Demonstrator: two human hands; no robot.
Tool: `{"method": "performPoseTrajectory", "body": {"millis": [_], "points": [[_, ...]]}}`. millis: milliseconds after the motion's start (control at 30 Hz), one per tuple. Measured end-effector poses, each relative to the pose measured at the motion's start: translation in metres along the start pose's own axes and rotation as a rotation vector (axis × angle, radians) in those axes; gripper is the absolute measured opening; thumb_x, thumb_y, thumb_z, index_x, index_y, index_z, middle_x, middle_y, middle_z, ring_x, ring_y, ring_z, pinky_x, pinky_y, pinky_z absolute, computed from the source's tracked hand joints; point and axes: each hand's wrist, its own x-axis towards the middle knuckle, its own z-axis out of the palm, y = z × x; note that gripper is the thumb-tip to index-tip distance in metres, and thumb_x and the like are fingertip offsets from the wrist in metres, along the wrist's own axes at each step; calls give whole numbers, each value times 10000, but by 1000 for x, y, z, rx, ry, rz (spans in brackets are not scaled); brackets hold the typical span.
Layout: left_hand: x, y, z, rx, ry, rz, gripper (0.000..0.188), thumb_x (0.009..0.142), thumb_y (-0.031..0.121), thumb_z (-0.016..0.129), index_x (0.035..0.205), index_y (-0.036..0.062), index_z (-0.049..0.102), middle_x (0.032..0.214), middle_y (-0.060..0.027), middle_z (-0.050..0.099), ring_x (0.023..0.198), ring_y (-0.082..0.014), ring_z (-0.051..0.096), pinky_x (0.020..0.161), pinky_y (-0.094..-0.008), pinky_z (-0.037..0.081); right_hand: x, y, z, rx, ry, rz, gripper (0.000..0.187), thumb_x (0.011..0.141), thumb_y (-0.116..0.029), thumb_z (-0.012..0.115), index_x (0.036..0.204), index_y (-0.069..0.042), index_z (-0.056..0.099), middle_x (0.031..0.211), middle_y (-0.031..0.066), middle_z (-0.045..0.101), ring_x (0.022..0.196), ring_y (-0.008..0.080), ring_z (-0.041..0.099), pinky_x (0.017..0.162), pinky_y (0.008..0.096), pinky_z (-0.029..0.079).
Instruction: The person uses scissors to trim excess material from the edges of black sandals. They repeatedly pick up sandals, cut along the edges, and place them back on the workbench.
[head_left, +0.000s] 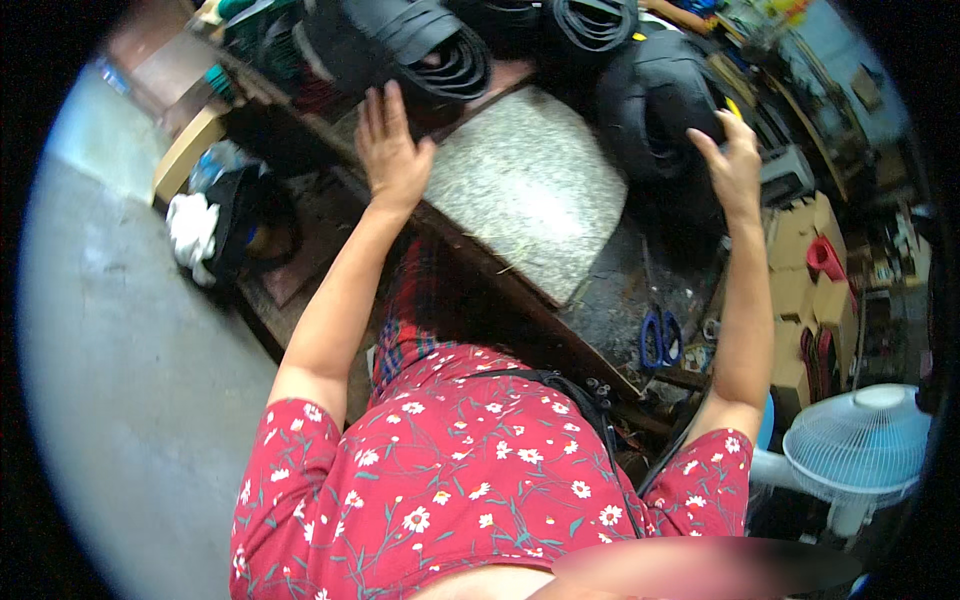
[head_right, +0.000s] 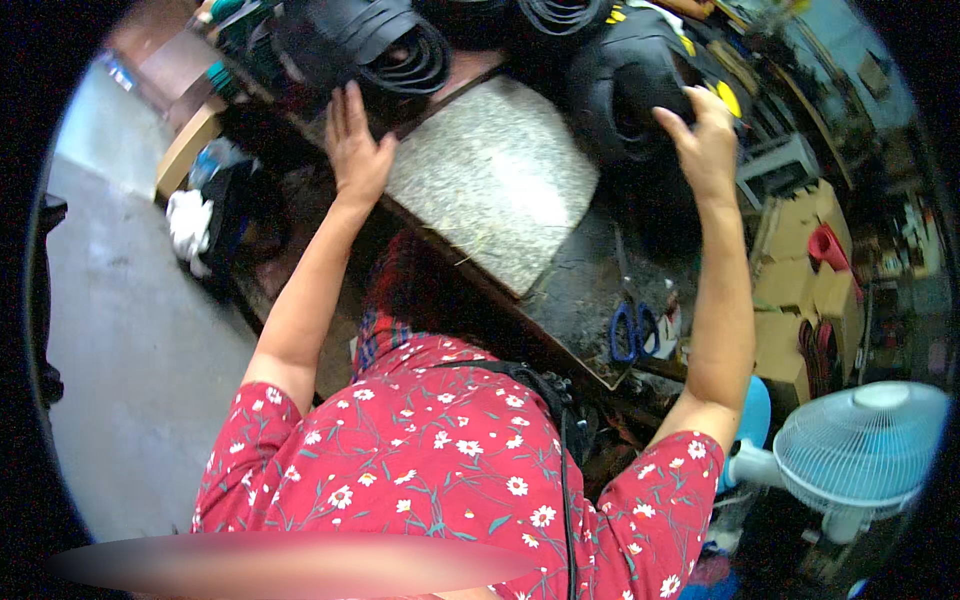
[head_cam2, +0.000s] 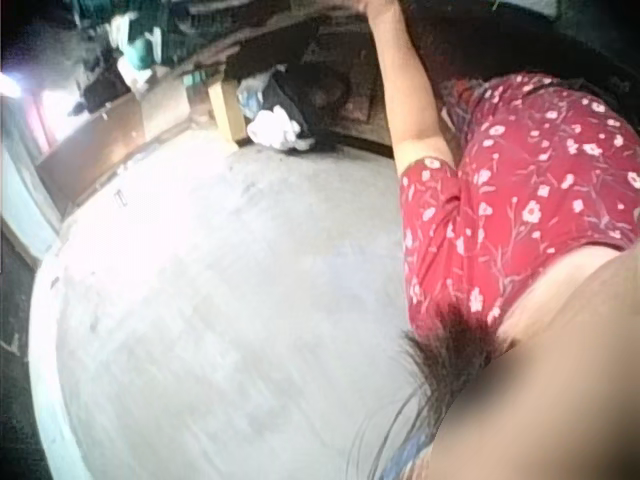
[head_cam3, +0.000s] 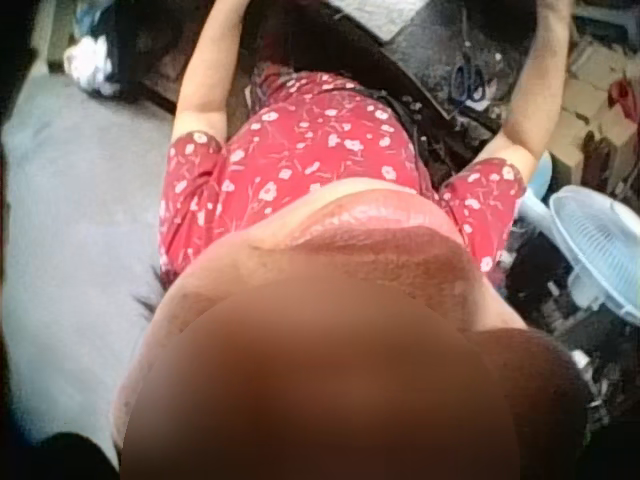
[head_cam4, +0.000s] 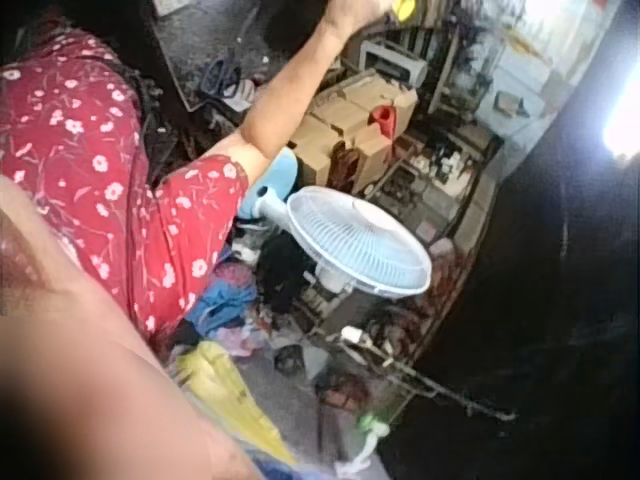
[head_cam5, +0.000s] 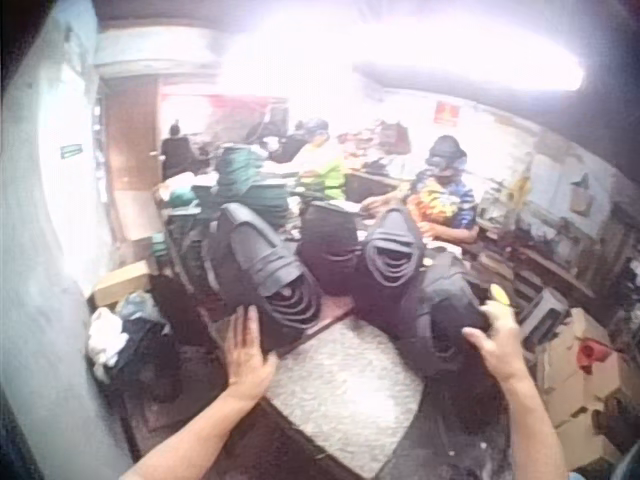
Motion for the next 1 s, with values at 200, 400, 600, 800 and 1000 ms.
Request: {"method": "performPoseTrajectory", "body": {"millis": [200, 400, 600, 800, 1000], "points": [[19, 16, 5, 56, -26, 105, 835, 849, 324, 658, 1571, 146, 278, 1528, -341, 325, 1428, -493, 302, 1178, -517, 267, -13, -52, -36, 6, 188, -133, 410, 820, -265, 832, 1098, -9, 673, 1048, 140, 670, 970, 301, 643, 881, 391, 504], [5, 13, 24, 0, -82, -42, 904, 812, 278, 670, 1587, 157, 221, 1580, -286, 263, 1438, -474, 292, 1156, -594, 268, -70, -127, -50, 54, 79, -391, 568, 716, -323, 913, 1085, -1, 625, 1224, 217, 671, 1086, 376, 671, 918, 447, 531], [15, -16, 15, -223, 193, 123, 724, 775, 130, 612, 1457, 18, 399, 1356, -236, 522, 1246, -413, 483, 1070, -517, 382, -118, -170, -23, 105, -879, -431, 386, 741, -218, 811, 978, -7, 592, 852, 155, 589, 870, 384, 595, 912, 443, 487], [43, -49, -31, -296, 116, 69, 540, 805, 121, 631, 1318, -10, 520, 1263, -262, 576, 1194, -417, 560, 1032, -444, 456, -119, -165, -12, 299, -639, -473, 474, 750, -230, 814, 1104, -3, 594, 1015, 143, 653, 980, 353, 614, 1056, 513, 423], [35, -41, -43, -319, 102, 58, 539, 801, 128, 642, 1309, -9, 528, 1276, -259, 571, 1206, -415, 553, 1051, -438, 445, -120, -152, -30, 336, -544, -380, 558, 752, -287, 829, 1180, -19, 594, 1214, 146, 645, 1170, 356, 588, 1086, 498, 407]]}}
